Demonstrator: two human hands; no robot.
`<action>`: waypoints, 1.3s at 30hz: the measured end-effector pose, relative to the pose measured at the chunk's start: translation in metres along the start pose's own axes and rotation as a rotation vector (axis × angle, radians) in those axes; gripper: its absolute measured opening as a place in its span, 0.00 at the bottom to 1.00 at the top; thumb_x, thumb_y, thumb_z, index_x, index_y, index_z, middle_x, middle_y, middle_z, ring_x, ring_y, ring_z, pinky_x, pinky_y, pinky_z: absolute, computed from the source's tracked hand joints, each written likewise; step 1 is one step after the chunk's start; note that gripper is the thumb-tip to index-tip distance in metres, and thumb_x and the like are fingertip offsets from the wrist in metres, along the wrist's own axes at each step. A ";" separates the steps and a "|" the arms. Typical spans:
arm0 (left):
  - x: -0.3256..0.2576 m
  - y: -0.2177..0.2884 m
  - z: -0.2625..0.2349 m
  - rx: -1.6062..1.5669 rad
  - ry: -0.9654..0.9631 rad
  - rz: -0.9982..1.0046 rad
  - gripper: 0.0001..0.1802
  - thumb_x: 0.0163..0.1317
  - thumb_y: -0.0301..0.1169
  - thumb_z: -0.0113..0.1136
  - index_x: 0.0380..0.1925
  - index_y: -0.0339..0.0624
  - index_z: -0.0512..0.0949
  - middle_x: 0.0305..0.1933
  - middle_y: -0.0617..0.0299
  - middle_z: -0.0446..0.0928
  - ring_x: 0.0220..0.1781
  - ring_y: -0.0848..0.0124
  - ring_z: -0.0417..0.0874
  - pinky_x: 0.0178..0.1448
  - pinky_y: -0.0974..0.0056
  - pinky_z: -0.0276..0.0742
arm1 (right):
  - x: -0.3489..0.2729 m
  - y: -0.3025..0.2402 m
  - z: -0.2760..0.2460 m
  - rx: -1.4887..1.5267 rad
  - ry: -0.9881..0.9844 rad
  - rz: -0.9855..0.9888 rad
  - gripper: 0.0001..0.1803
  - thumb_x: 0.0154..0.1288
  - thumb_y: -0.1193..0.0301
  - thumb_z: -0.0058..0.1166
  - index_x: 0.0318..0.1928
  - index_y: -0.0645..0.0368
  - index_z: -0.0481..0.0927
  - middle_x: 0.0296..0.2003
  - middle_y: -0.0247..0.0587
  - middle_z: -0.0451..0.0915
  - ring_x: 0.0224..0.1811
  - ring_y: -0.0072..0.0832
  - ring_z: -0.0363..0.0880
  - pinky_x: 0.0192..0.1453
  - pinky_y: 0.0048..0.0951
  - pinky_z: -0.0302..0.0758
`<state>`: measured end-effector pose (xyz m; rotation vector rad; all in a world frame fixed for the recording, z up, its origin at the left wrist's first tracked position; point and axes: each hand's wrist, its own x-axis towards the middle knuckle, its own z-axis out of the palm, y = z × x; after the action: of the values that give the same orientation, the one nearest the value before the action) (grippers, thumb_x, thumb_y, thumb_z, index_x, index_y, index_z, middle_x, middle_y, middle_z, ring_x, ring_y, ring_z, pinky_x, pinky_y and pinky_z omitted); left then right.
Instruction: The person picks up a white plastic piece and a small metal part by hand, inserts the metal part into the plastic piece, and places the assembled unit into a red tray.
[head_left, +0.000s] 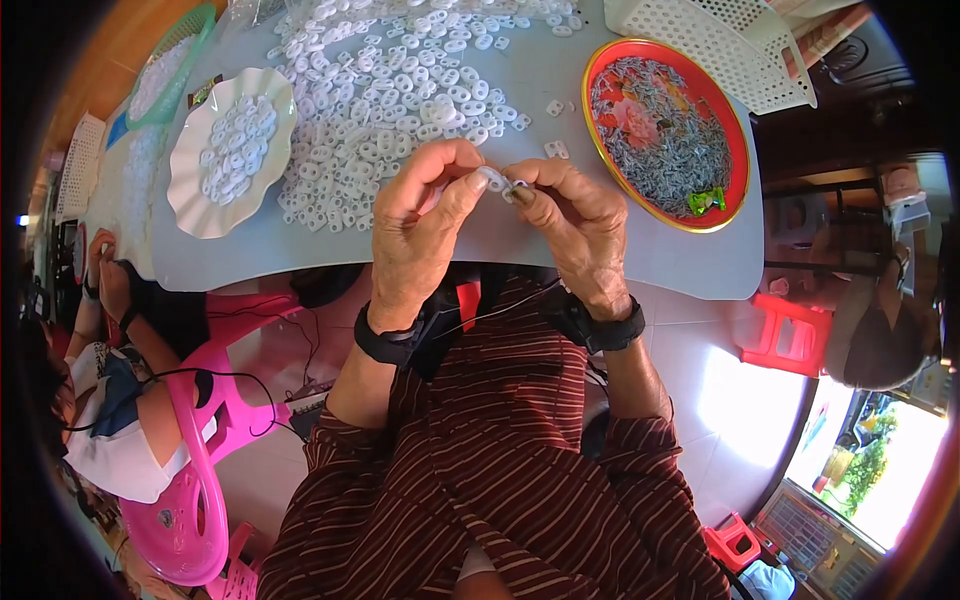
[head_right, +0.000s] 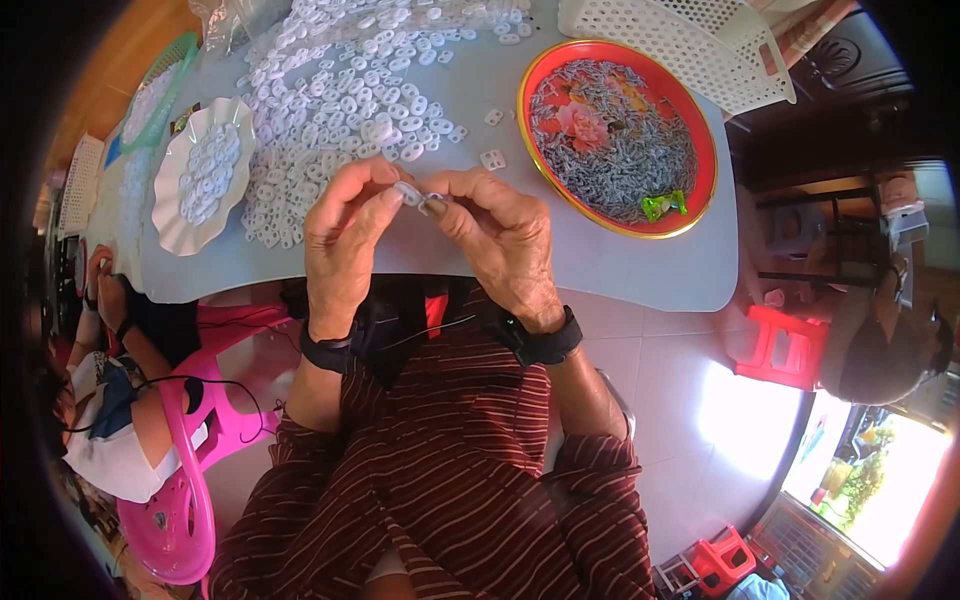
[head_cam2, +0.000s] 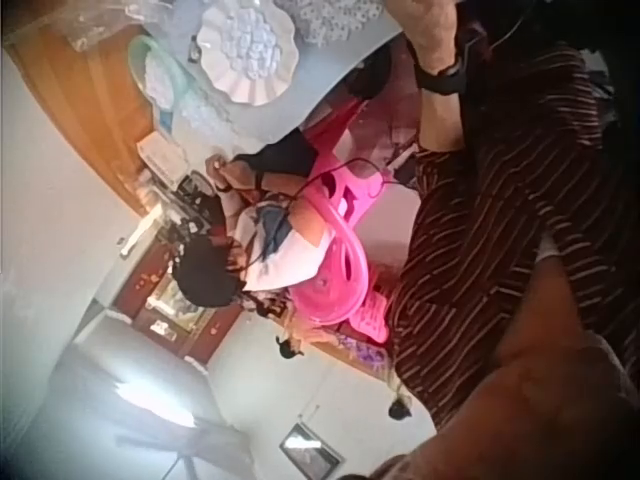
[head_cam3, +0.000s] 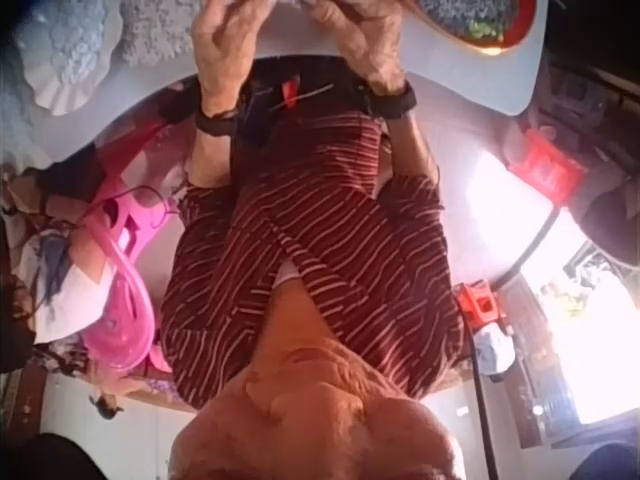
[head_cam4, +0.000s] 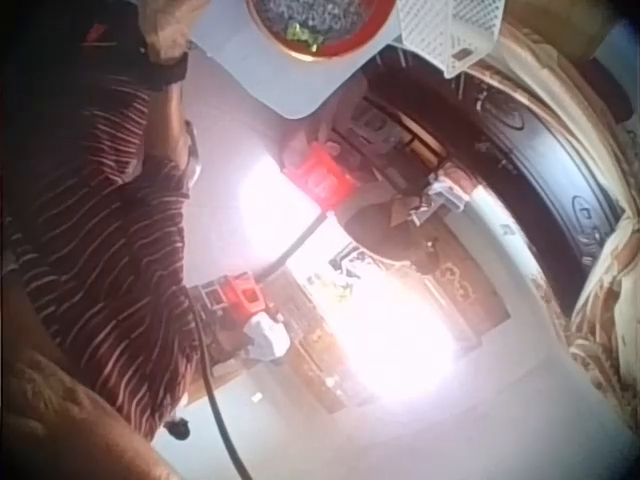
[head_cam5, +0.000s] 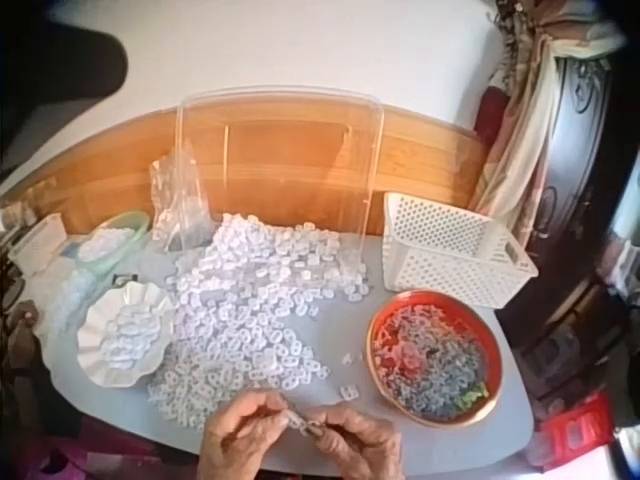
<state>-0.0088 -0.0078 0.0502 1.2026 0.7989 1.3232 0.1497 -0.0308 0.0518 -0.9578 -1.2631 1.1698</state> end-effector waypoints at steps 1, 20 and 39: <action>0.000 -0.001 -0.003 0.000 0.000 -0.001 0.10 0.62 0.25 0.57 0.42 0.33 0.74 0.35 0.68 0.73 0.35 0.82 0.68 0.38 0.76 0.65 | 0.000 0.001 0.000 -0.052 -0.002 -0.023 0.10 0.63 0.78 0.56 0.45 0.66 0.79 0.36 0.34 0.78 0.39 0.18 0.74 0.44 0.20 0.72; 0.012 0.010 -0.011 0.173 -0.188 -0.027 0.12 0.63 0.28 0.56 0.44 0.35 0.75 0.27 0.71 0.70 0.28 0.83 0.66 0.31 0.76 0.61 | -0.001 0.000 0.002 -0.034 -0.048 0.038 0.12 0.60 0.83 0.55 0.45 0.67 0.75 0.35 0.32 0.74 0.37 0.17 0.71 0.42 0.19 0.70; 0.006 0.014 -0.004 0.346 -0.103 0.036 0.12 0.62 0.31 0.58 0.42 0.36 0.73 0.27 0.65 0.74 0.29 0.77 0.71 0.34 0.72 0.67 | 0.000 0.005 0.003 0.039 0.026 -0.016 0.10 0.59 0.82 0.57 0.42 0.64 0.78 0.32 0.33 0.78 0.36 0.17 0.76 0.41 0.20 0.74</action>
<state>-0.0160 -0.0033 0.0640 1.5504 0.9608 1.1698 0.1459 -0.0305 0.0476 -0.9297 -1.2215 1.1619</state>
